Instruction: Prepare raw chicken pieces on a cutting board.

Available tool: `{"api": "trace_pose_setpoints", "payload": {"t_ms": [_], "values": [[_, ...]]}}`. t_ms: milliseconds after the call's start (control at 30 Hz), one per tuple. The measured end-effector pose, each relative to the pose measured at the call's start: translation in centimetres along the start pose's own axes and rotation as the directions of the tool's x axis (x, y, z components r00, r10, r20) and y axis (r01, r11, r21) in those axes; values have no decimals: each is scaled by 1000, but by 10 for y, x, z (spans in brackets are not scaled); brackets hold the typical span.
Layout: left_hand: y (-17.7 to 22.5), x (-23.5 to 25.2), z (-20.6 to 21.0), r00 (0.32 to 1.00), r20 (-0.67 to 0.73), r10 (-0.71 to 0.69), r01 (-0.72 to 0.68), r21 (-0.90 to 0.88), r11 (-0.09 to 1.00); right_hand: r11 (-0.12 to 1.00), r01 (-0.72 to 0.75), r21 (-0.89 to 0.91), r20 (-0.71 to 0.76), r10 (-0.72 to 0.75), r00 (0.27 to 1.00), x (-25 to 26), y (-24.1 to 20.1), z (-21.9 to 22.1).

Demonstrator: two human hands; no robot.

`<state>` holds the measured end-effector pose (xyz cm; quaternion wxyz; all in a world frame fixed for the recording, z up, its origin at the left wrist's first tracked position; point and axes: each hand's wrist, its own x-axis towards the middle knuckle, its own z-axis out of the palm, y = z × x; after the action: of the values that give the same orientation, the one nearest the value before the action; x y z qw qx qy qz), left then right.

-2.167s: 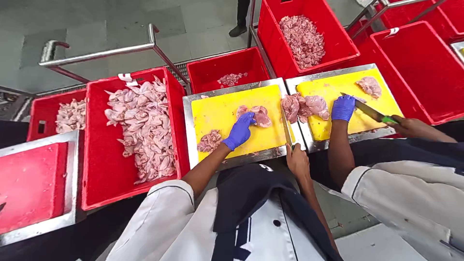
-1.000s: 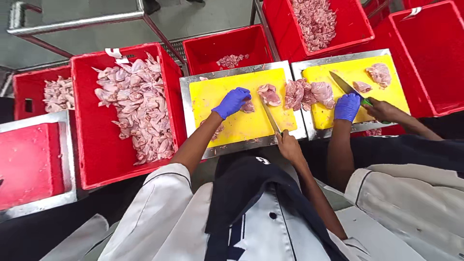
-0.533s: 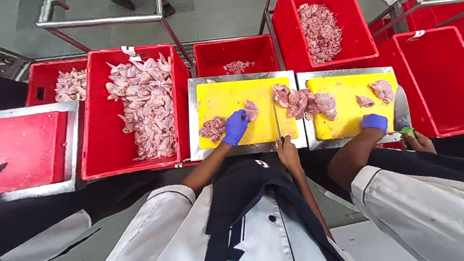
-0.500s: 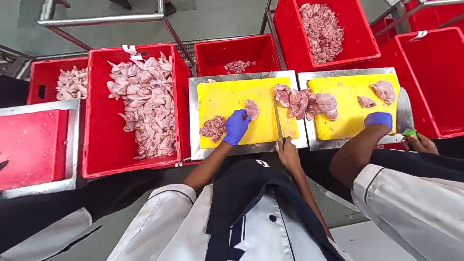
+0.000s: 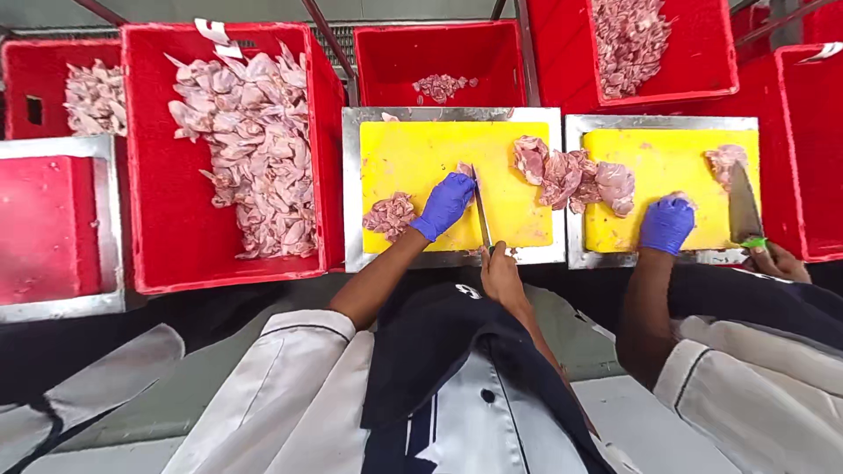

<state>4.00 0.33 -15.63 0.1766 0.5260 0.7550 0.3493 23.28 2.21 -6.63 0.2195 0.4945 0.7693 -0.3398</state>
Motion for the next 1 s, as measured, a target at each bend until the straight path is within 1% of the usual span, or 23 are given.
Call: {"api": "trace_pose_setpoints", "payload": {"t_ms": [100,200,300,400,467,567,633,700,733,767,800,833,900,1000], "values": [[-3,2,4,999,-20,38,-38,-12,999,999,-28,29,-9,28,1000,24,-29,-9],[-2,0,1,998,-37,56,-58,-45,997,997,4,83,-55,1,998,63,-54,-15],[-5,2,-2,995,-39,91,-92,-34,995,996,20,91,-72,-14,997,75,-60,-21],[-6,0,-1,995,-28,94,-94,1,996,996,-28,88,-22,30,999,46,-40,-8],[-6,1,1,996,-28,84,-83,18,996,993,-77,95,5,76,997,13,-14,9],[-1,0,-4,999,3,49,-49,30,998,985,-140,102,63,134,989,-26,20,22],[4,-5,-9,999,49,-6,2,84,996,985,-119,121,78,111,991,-32,32,19],[11,-9,-10,988,120,-94,74,161,984,977,-87,196,43,80,996,-31,41,18],[12,-7,-10,983,141,-116,92,168,982,969,-86,232,12,86,996,-29,42,19],[10,-3,-11,981,155,-114,90,155,984,960,-96,264,-28,107,994,-29,42,21],[6,0,-14,983,166,-82,60,135,989,951,-116,287,-71,142,987,-30,39,24],[-1,3,-19,984,177,-25,7,101,995,945,-134,300,-114,175,978,-33,38,25],[-23,12,-35,981,173,90,-101,51,994,950,-139,279,-171,192,966,-30,39,22],[-52,12,-61,966,219,138,-157,70,985,968,-167,190,-102,188,977,-25,36,24]]}}
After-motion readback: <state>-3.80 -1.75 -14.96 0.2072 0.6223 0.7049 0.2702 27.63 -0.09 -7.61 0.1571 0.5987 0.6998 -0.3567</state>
